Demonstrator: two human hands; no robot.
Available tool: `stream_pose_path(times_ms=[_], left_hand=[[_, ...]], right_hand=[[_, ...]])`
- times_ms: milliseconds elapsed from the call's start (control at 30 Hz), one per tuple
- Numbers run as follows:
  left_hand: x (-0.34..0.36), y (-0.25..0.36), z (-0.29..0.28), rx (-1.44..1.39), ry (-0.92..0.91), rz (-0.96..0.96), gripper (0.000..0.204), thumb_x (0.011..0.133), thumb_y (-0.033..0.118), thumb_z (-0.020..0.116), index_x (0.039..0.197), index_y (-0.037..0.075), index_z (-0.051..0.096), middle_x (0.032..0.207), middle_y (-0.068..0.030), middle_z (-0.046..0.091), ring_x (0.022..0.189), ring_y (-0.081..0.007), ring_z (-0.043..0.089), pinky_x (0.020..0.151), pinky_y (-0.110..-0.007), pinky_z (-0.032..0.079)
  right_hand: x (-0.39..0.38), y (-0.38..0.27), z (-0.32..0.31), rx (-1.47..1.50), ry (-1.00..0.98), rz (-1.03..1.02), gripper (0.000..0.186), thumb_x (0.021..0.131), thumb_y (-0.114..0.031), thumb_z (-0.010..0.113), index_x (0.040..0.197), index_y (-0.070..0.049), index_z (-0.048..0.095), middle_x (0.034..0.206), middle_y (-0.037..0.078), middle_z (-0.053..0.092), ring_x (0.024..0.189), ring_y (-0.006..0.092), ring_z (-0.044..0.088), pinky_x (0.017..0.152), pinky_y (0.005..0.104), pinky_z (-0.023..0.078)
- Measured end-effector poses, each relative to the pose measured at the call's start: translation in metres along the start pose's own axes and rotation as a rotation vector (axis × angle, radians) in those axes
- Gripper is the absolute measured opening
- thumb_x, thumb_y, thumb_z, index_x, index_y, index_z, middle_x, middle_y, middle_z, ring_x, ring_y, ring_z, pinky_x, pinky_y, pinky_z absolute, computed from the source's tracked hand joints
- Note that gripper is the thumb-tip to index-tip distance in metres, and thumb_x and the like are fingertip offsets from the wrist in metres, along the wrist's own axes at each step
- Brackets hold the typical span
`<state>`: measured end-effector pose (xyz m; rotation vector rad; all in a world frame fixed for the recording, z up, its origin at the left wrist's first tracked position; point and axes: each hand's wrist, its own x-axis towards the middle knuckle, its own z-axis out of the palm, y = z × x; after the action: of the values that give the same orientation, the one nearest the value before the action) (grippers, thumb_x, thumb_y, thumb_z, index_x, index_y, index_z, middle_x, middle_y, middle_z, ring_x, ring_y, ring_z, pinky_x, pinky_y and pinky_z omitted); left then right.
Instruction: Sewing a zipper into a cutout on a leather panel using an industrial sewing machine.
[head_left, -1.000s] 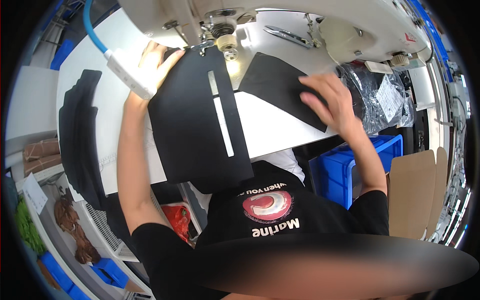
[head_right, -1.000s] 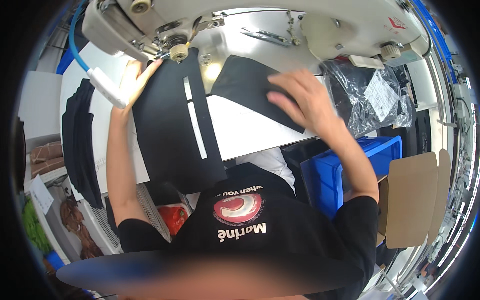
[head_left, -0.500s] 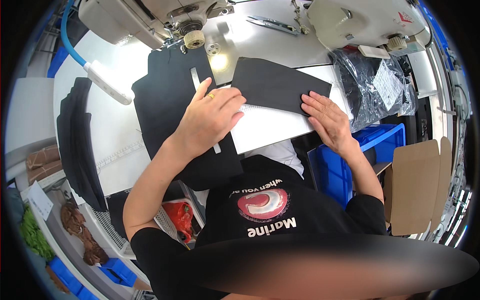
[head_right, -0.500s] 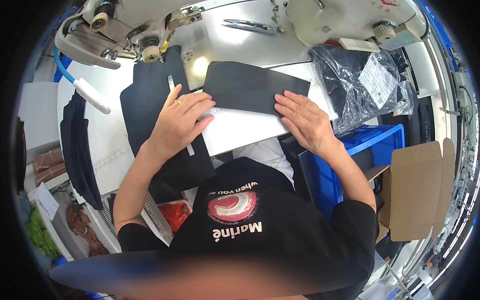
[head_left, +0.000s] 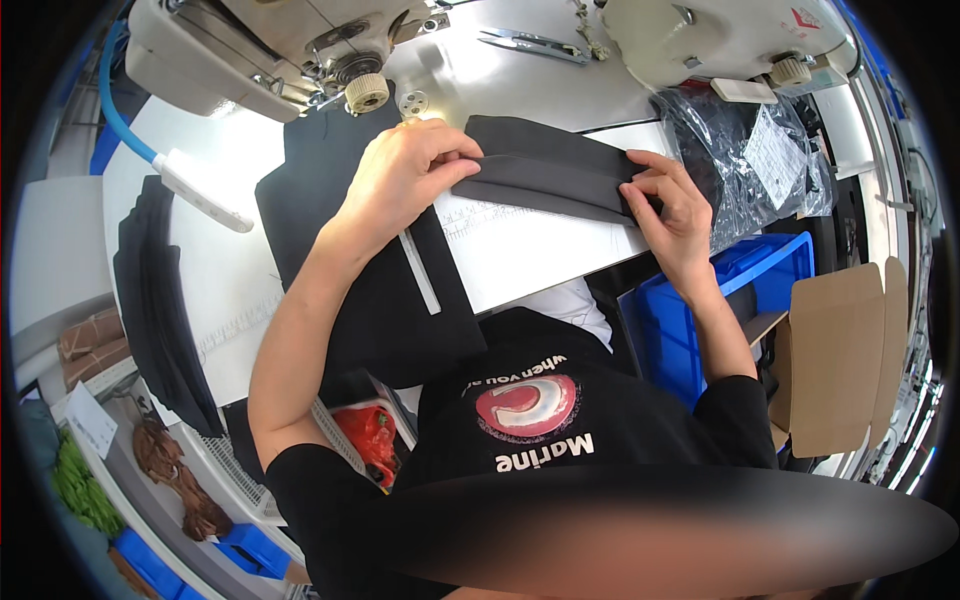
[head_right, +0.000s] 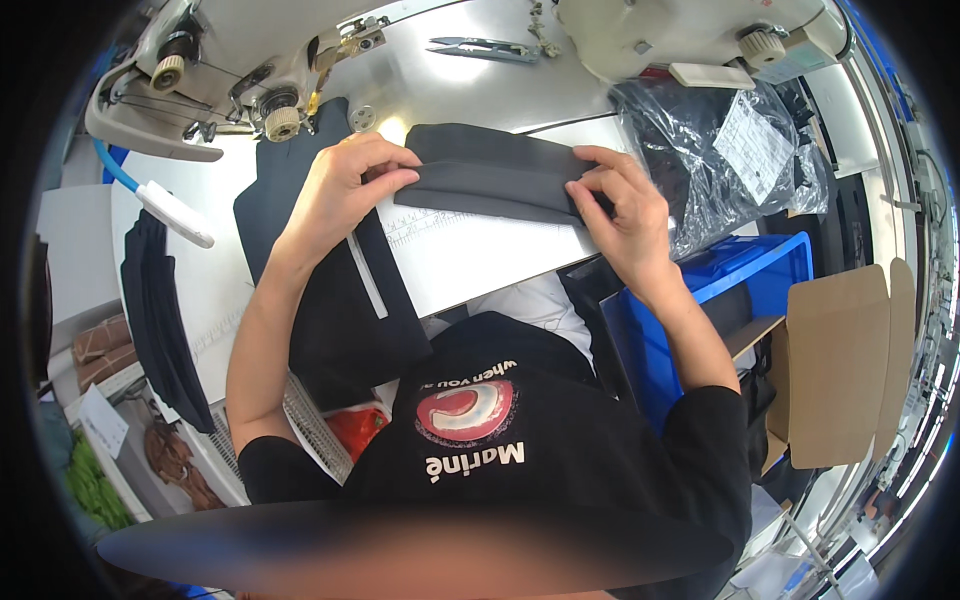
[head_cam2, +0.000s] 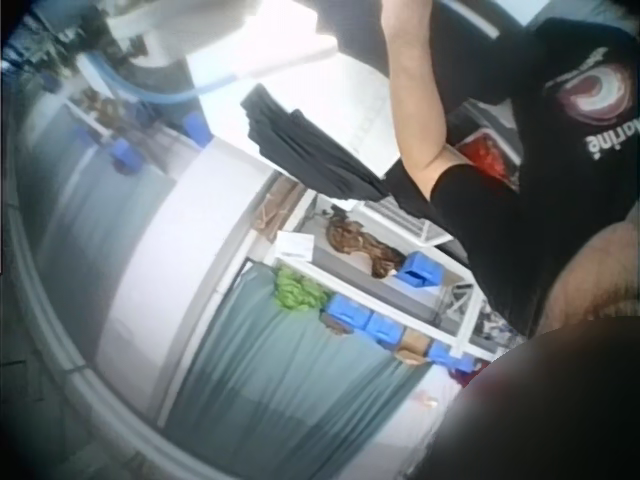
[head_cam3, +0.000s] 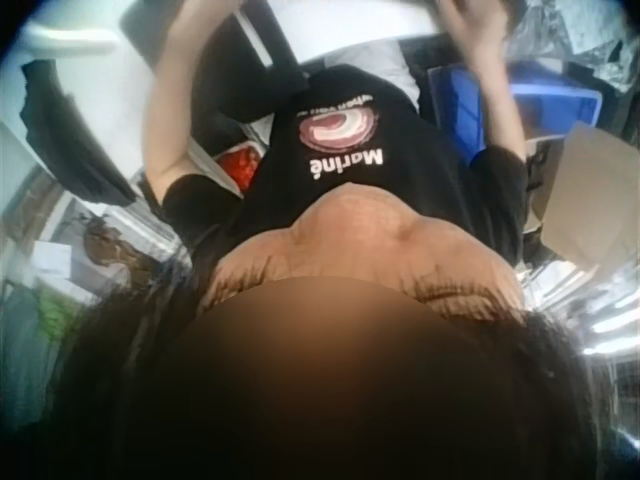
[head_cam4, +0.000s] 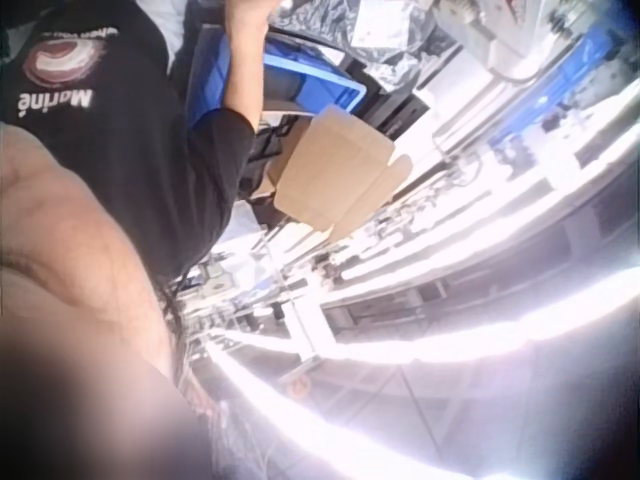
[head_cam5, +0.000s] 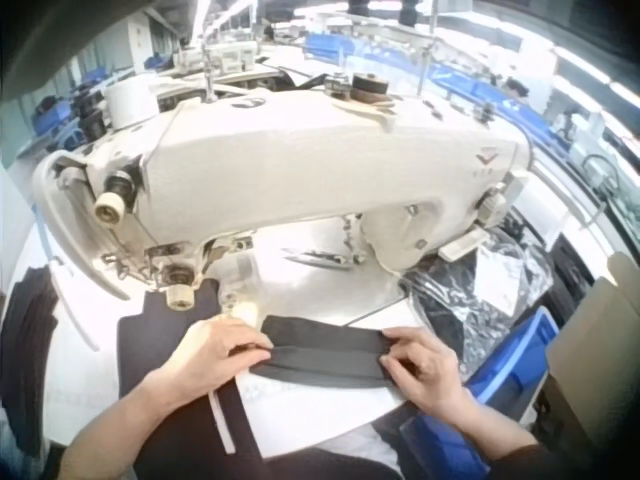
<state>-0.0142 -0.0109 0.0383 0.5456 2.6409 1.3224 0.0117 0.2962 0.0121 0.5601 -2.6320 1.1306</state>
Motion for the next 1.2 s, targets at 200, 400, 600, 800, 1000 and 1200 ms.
stream_pose_path(times_ms=[200, 400, 600, 800, 1000, 1200], left_hand=[[-0.009, 0.001, 0.012, 0.069, 0.159, 0.070, 0.016, 0.081, 0.007, 0.067, 0.097, 0.005, 0.069, 0.087, -0.0018, 0.062, 0.081, -0.0144, 0.058, 0.081, -0.030, 0.048], [-0.035, 0.003, 0.033, 0.806, 0.260, 0.469, 0.025, 0.076, 0.015, 0.070, 0.101, 0.009, 0.068, 0.110, 0.0026, 0.062, 0.101, -0.0173, 0.057, 0.103, -0.058, 0.033], [-0.051, 0.016, 0.050, 0.948, 0.322, 0.332, 0.032, 0.080, 0.021, 0.072, 0.108, 0.008, 0.068, 0.118, 0.0029, 0.062, 0.109, -0.0192, 0.055, 0.103, -0.062, 0.026], [-0.052, 0.024, 0.069, 1.001, 0.297, 0.166, 0.046, 0.083, 0.030, 0.071, 0.123, 0.008, 0.062, 0.123, 0.0005, 0.063, 0.117, -0.0221, 0.051, 0.109, -0.062, 0.013], [-0.036, 0.019, 0.065, 1.028, 0.262, 0.158, 0.054, 0.085, 0.032, 0.069, 0.131, 0.007, 0.055, 0.136, -0.0025, 0.055, 0.139, -0.0267, 0.035, 0.108, -0.064, 0.019], [0.004, -0.010, 0.029, 0.921, 0.119, 0.213, 0.049, 0.090, 0.023, 0.063, 0.135, 0.007, 0.051, 0.142, -0.0030, 0.048, 0.140, -0.0297, 0.029, 0.109, -0.061, 0.024]], right_hand=[[0.006, -0.025, 0.001, -0.266, -0.012, -0.196, 0.017, 0.078, 0.000, 0.071, 0.092, 0.000, 0.063, 0.115, 0.014, 0.064, 0.102, 0.0280, 0.063, 0.086, 0.0367, 0.051], [0.001, -0.065, 0.040, -0.183, -0.348, -0.360, 0.073, 0.081, -0.039, 0.069, 0.137, 0.001, 0.043, 0.144, 0.017, 0.043, 0.133, 0.0321, 0.043, 0.108, 0.0447, 0.035], [-0.050, 0.005, -0.004, -0.419, -0.283, -0.259, 0.082, 0.078, -0.045, 0.069, 0.144, -0.006, 0.039, 0.150, 0.010, 0.038, 0.140, 0.0261, 0.034, 0.115, 0.0436, 0.022], [-0.063, 0.010, 0.001, -0.228, -0.080, -0.625, 0.026, 0.080, -0.019, 0.071, 0.103, -0.011, 0.064, 0.122, 0.004, 0.062, 0.119, 0.0263, 0.056, 0.111, 0.0474, 0.025], [-0.034, -0.006, -0.063, -0.312, -0.079, -0.459, 0.013, 0.078, -0.017, 0.070, 0.088, -0.011, 0.066, 0.091, 0.002, 0.063, 0.091, 0.0249, 0.062, 0.078, 0.0396, 0.049], [0.034, 0.174, -0.233, -0.489, 0.356, 0.506, 0.028, 0.081, -0.024, 0.071, 0.093, 0.001, 0.072, 0.073, 0.004, 0.067, 0.064, 0.0114, 0.060, 0.061, 0.0266, 0.048]])
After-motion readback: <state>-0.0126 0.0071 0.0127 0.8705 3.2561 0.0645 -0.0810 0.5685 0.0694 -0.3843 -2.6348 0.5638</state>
